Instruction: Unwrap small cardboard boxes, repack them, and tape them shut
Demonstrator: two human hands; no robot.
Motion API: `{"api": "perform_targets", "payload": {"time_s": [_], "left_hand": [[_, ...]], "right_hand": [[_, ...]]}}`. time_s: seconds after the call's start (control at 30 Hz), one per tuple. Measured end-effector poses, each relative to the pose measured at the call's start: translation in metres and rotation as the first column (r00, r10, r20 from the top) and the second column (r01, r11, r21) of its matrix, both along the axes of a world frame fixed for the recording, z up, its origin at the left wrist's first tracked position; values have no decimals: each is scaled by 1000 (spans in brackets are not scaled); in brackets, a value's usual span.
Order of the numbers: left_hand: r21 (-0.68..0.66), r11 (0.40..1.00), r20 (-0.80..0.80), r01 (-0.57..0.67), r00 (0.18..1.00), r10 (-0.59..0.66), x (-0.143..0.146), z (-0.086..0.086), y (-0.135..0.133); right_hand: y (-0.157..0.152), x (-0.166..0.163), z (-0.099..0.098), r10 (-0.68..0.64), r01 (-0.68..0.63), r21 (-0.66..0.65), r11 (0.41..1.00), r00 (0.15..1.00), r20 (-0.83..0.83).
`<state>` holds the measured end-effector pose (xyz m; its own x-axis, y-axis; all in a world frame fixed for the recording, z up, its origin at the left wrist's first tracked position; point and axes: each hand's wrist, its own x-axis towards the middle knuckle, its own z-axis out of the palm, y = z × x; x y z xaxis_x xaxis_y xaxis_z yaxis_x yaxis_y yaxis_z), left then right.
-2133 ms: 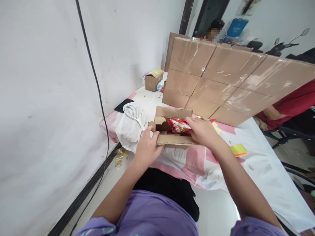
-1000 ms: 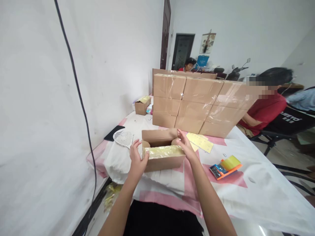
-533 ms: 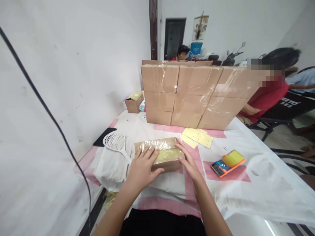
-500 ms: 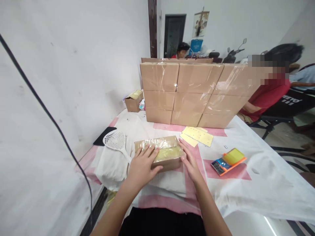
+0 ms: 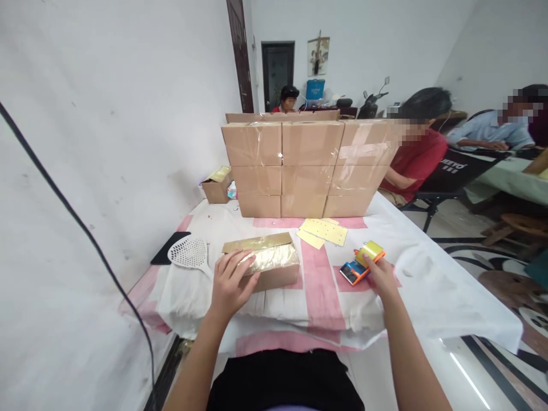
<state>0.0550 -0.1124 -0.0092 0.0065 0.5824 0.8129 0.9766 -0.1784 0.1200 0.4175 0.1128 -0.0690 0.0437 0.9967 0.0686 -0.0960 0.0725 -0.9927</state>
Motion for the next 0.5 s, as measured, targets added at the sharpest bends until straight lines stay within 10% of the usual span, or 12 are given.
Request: {"api": "perform_targets", "payload": {"time_s": [0.13,0.3,0.5], "left_hand": [[77,997,129,-23,992,13,30,-3,-15],[-238,920,433,312,882,-187,95,-4,-24],[-193,891,746,412,651,-139,136,-12,-34]], "right_hand": [[-66,-33,8,18,-20,75,997,999,32],[-155,-90,16,28,-32,120,992,999,33],[-166,-112,25,-72,-69,410,910,945,319]]}}
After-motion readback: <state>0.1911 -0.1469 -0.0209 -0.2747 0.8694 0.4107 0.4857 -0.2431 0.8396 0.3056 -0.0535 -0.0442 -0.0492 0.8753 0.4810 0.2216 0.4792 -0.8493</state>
